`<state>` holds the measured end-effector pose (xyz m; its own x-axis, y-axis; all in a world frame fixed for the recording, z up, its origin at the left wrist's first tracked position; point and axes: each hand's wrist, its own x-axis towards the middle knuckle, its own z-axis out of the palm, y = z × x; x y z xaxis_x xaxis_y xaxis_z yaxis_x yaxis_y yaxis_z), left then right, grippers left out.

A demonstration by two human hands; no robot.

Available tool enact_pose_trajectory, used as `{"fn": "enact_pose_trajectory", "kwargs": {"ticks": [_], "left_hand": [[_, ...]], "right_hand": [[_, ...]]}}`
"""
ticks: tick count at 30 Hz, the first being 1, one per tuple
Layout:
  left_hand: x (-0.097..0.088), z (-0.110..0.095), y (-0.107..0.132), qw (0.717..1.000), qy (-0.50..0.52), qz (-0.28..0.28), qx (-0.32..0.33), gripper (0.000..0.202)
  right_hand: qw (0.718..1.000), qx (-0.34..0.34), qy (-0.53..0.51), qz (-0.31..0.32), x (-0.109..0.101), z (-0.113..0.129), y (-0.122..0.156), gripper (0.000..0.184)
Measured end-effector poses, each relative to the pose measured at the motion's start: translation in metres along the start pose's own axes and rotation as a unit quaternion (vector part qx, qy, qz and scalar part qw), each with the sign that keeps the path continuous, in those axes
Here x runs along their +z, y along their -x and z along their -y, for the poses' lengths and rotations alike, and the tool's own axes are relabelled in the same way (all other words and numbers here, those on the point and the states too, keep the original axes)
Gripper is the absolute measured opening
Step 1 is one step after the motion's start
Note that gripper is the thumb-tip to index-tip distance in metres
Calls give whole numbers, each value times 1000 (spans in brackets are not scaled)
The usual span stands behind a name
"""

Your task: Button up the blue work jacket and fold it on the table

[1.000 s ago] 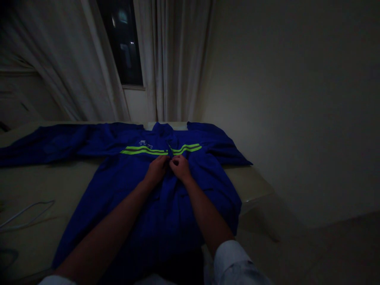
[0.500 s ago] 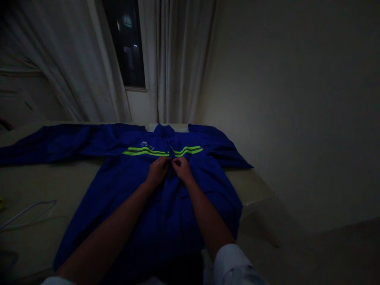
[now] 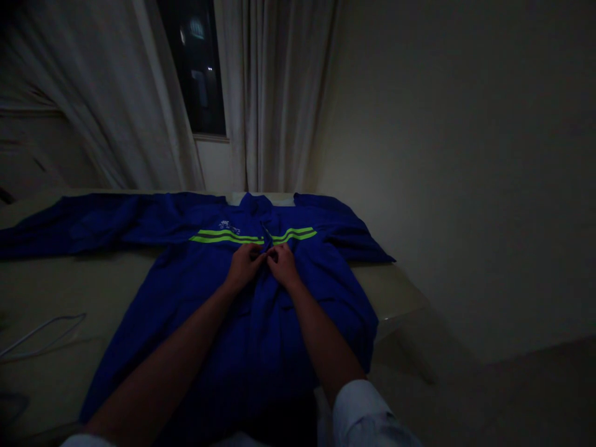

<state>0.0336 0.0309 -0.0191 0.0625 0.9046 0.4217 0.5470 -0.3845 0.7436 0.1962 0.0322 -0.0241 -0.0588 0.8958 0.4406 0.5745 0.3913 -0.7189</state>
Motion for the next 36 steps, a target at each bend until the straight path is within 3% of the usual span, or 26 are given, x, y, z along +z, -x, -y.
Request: {"fn": "enact_pose_trajectory", "kwargs": {"ticks": [2,5,9,23,32,36], "left_hand": [[-1,0,1,999,-50,-2,-14,11],[-3,-3,5,990,-140,-8,-26,24],[-4,-6,8,983,-178,30,-33,35],[-3,7,-4,995,-25,58,-80,31],[-4,9,-13,983,100,55,-146,29],[-1,7,-9,978,139,50,-146,38]], "right_hand": [[1000,-3,6,8,0,2,1,9],[1000,-5,15,16,0,5,2,9],[1000,-9,21,21,0,8,3,9],[1000,-8,11,-8,-5,13,2,12],[1000,-11,-5,-24,-4,19,2,10],[996,51,-58,-42,2,13,-5,12]]}}
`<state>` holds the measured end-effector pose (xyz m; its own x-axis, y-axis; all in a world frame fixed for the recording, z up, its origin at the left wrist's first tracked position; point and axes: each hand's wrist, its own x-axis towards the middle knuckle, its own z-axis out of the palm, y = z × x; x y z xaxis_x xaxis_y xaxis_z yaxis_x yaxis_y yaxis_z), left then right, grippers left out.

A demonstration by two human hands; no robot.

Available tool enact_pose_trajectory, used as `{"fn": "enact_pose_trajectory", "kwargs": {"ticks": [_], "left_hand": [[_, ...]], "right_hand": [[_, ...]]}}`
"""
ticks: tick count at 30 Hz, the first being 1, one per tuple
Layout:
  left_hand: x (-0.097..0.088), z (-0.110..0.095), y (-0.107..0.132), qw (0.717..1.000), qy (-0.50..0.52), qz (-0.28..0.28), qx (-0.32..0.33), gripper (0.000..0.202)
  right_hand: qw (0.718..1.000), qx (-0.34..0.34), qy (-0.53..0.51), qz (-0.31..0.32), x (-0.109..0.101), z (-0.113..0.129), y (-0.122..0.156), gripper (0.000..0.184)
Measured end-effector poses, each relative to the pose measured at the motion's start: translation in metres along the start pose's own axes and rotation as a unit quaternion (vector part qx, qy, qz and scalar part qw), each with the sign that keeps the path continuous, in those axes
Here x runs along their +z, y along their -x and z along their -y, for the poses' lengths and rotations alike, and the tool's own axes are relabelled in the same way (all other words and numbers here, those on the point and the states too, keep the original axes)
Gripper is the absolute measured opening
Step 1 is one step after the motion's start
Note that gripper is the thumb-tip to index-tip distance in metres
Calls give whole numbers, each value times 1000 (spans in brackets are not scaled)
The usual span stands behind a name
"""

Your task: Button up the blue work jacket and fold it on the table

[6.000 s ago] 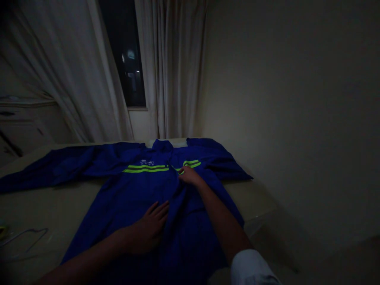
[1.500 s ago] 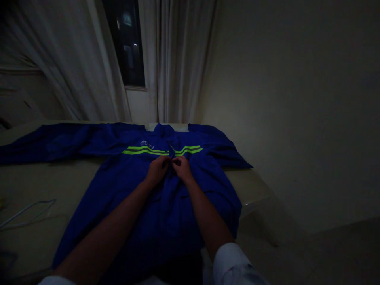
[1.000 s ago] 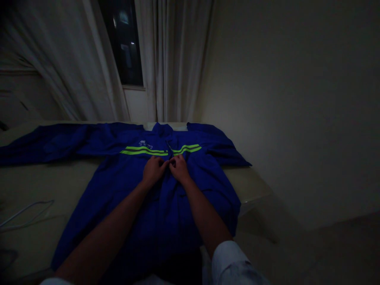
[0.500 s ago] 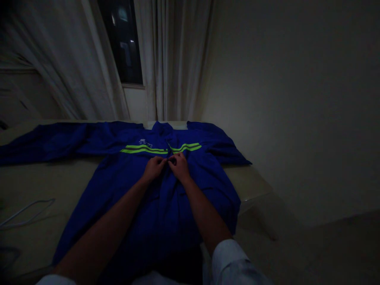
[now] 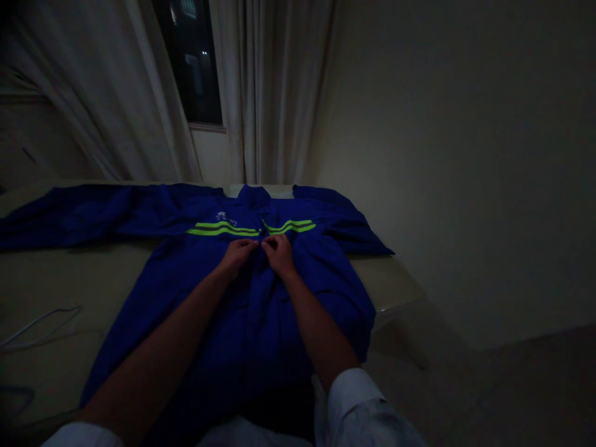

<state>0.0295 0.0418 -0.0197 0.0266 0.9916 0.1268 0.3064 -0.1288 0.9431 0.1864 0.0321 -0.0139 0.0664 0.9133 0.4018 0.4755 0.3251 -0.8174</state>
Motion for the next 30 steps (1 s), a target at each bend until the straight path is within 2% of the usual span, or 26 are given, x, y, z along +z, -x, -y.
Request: {"fn": "enact_pose_trajectory", "kwargs": {"ticks": [4,6,9,12,18,22,24,27,30], "left_hand": [[4,0,2,999,-4,-8,35,33],[5,1,2,998,-13,-13,52,29],[5,3,1,997,-24,-10,70,22],[3,4,2,996,-32,-5,85,11],[-1,1,8,975,-128,-14,182,3],[-3,0,7,978,-125,-5,169,5],[-4,-2,8,976,-141,1,164,5],[-6,-9,15,963,-212,-1,168,5],[-8,-17,24,944,-291,-30,149,14]], "right_hand": [[992,110,-68,3,6,-10,-9,21],[988,118,-96,-4,7,-13,-9,27],[993,62,-90,-38,4,-12,-5,25],[998,-7,-39,-49,-2,-9,-1,18],[999,-43,-19,13,-11,-13,1,18],[996,-58,-37,54,-13,-18,0,25],[997,-59,-29,50,-13,-17,1,25],[998,-61,12,28,-9,-14,3,20],[996,-76,42,20,-7,-12,3,15]]}}
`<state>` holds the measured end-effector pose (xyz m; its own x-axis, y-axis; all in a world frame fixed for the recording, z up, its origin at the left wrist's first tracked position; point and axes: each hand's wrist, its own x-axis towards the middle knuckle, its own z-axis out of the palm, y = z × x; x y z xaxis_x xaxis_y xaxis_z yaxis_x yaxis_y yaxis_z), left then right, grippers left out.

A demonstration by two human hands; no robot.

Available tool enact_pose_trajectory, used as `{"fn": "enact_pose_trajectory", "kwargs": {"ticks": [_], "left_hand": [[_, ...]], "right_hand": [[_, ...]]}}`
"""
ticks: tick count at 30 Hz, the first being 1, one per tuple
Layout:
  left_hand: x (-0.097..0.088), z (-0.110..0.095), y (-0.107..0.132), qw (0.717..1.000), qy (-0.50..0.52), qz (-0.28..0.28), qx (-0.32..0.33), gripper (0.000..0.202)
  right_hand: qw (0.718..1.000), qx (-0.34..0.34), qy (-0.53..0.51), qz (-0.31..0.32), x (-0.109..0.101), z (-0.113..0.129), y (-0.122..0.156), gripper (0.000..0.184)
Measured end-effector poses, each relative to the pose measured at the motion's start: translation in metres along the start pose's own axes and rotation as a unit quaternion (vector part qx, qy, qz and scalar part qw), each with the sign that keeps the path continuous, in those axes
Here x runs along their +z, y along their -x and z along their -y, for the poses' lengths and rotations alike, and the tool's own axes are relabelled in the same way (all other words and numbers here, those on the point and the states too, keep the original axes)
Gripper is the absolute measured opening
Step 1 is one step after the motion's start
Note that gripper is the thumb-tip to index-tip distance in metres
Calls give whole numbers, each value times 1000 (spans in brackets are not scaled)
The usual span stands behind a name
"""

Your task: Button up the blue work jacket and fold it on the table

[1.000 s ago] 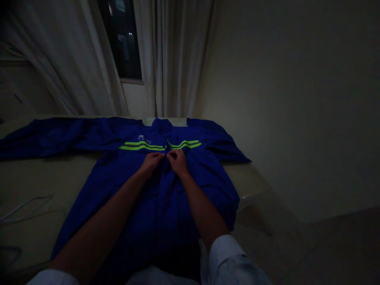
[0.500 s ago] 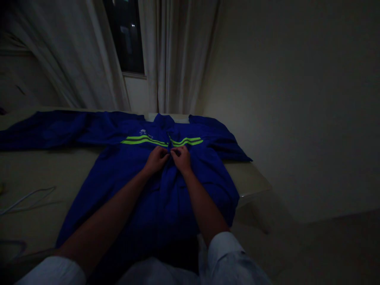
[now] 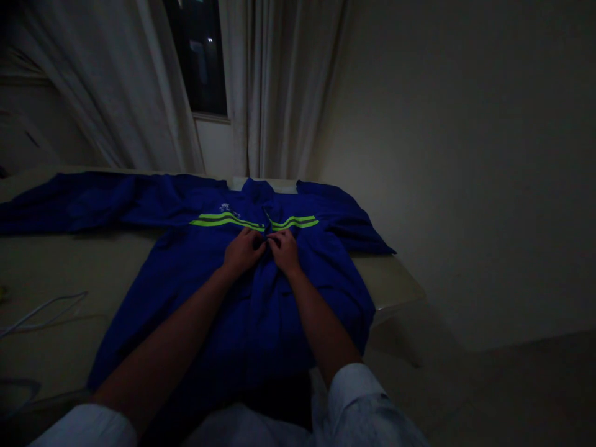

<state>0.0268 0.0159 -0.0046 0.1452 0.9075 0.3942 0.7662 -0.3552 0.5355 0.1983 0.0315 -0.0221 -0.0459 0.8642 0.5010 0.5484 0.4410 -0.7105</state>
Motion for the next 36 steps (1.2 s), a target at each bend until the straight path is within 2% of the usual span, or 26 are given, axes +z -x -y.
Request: {"fn": "enact_pose_trajectory", "kwargs": {"ticks": [4,8,10,13,16,18,21,23,25,28,30,32,34,36], "left_hand": [[-1,-3,3,999,-30,22,-25,18],[4,5,-3,998,0,46,-40,18],[5,9,-6,998,14,52,-40,20],[3,10,-7,998,9,50,-32,24],[-2,8,-3,998,-50,33,-17,31],[-4,8,-1,995,-88,45,-2,40],[-1,13,1,988,-102,115,27,51],[3,18,0,984,-96,143,36,54],[6,22,-1,986,-82,144,35,53],[6,19,-1,988,-75,123,47,48],[3,11,1,989,-92,96,58,44],[-3,1,5,987,-120,79,67,38],[-8,-6,12,983,-135,87,85,32],[-12,-8,19,982,-112,109,107,27]], "right_hand": [[999,9,-34,39,-1,-2,-1,14],[991,40,-91,88,-2,-7,0,36],[992,55,-84,83,-4,-10,0,43],[996,71,-2,44,-9,-10,-3,31],[989,76,121,29,-15,3,-4,19],[979,60,191,47,-18,19,2,9],[964,13,228,133,-21,46,26,32],[961,-2,209,178,-27,55,46,34],[973,3,161,164,-37,54,65,25],[996,20,64,62,-55,40,82,20],[999,36,33,10,-61,33,86,16],[999,44,24,6,-61,32,86,14],[998,30,23,40,-59,37,86,4],[997,10,29,65,-58,45,87,27]]}}
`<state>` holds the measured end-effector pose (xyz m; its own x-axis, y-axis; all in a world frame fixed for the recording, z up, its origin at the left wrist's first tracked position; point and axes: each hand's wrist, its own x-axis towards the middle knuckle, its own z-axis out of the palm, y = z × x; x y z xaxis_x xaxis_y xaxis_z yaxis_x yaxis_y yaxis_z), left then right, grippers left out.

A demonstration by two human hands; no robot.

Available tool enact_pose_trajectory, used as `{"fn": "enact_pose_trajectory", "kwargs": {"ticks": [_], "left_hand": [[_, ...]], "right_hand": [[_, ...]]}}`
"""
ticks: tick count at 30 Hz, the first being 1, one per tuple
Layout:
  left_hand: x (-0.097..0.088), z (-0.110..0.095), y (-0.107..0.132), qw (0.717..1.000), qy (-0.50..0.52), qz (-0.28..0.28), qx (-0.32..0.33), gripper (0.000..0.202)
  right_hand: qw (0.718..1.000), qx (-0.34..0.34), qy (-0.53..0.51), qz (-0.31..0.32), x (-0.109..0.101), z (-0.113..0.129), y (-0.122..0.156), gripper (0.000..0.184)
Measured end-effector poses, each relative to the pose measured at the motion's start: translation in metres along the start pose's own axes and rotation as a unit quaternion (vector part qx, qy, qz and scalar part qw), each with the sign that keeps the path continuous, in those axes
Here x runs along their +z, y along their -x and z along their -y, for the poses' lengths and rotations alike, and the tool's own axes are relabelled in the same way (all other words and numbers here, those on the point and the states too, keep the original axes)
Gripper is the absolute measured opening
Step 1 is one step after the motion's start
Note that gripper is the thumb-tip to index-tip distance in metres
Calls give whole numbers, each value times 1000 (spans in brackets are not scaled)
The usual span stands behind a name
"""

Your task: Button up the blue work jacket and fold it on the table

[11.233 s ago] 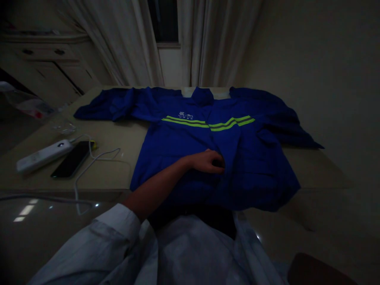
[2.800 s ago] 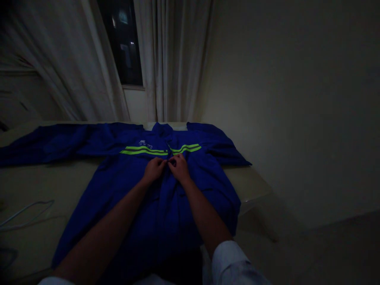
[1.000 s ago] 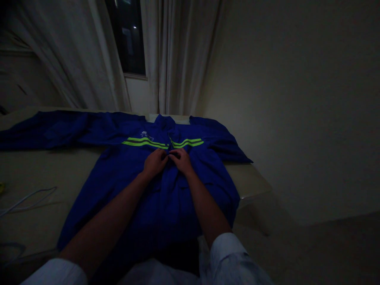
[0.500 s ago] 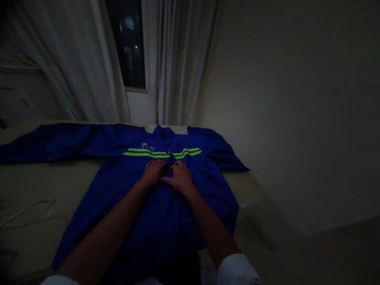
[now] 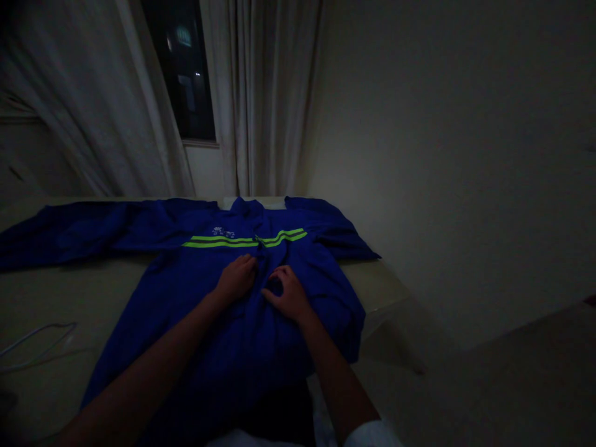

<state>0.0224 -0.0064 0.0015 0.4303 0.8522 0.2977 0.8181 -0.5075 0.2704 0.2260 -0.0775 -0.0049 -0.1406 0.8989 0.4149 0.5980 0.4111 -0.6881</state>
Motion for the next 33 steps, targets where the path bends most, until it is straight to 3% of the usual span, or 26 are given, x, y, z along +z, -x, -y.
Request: {"fn": "enact_pose_trajectory", "kwargs": {"ticks": [2,3,7,9,12,14,17,19,21,25,28,33], "left_hand": [[-1,2,6,998,57,23,32,19],[-1,5,9,994,88,38,50,16],[-5,11,15,983,141,86,78,20],[-8,12,16,980,155,105,71,24],[-10,15,17,965,197,142,97,40],[-11,19,17,963,210,135,96,47],[-10,23,16,968,208,114,85,32],[-9,23,15,969,201,117,85,22],[-10,19,15,972,190,111,81,17],[-11,5,17,975,172,110,84,26],[-12,-2,17,977,149,117,101,18],[-13,-4,17,978,140,105,110,18]], "right_hand": [[999,-23,10,22,-1,8,2,50],[998,-40,15,40,-2,10,3,53],[989,-87,49,109,-6,14,4,28],[992,-63,71,78,-4,12,2,23],[991,-12,133,28,-1,12,-6,35],[981,6,188,43,0,15,-12,39],[969,19,227,98,-1,20,-19,31],[969,26,218,109,0,18,-20,23],[976,29,201,83,3,13,-18,16],[995,21,94,23,8,-3,-12,10],[1000,19,-2,23,7,-11,-12,10],[999,21,-47,13,5,-15,-14,6]]}}
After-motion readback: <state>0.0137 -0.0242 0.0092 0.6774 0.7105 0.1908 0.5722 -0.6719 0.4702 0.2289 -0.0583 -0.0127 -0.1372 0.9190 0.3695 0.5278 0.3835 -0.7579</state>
